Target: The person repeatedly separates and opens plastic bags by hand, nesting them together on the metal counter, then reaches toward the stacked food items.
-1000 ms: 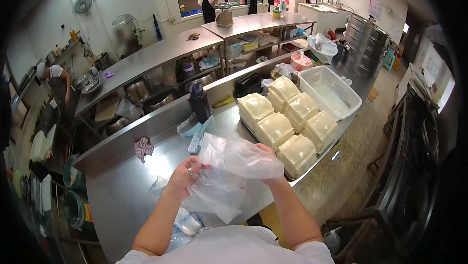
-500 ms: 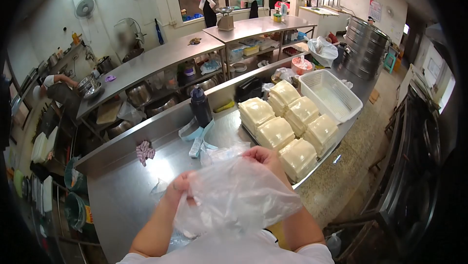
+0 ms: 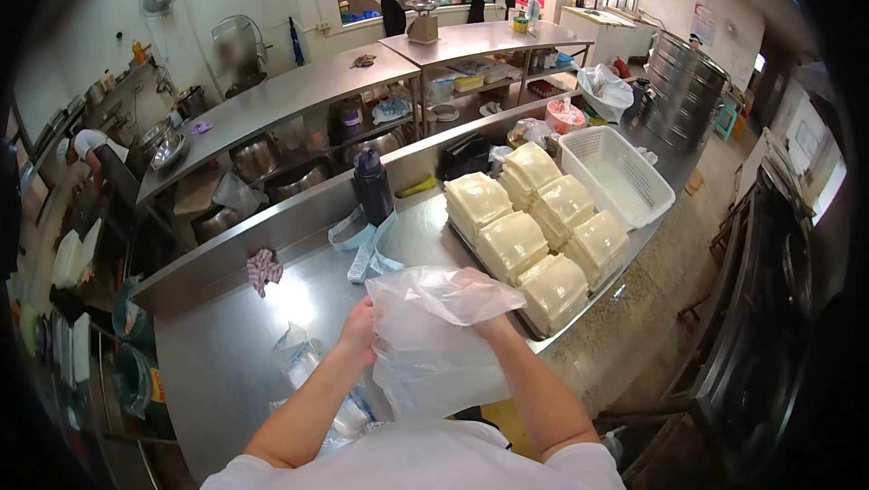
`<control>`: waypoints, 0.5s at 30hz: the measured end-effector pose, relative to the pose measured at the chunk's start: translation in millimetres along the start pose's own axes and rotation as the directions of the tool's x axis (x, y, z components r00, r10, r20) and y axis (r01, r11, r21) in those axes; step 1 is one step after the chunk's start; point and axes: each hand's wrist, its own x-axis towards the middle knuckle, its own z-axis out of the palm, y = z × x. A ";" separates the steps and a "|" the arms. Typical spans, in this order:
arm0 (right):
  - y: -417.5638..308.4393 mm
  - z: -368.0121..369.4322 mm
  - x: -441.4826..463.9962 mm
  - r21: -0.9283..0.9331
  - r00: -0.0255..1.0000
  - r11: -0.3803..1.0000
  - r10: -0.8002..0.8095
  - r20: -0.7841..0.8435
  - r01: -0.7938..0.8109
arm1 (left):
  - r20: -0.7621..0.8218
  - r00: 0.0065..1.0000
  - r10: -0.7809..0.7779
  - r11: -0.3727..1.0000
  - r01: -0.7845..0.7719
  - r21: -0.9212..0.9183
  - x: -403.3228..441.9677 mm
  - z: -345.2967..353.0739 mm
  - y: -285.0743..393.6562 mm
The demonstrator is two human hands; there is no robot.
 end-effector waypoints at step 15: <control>-44.4 -12.1 -15.5 -0.019 0.990 0.997 0.077 -0.117 -0.080 | -0.125 0.935 0.332 0.866 -0.250 0.433 -5.3 -49.6 21.5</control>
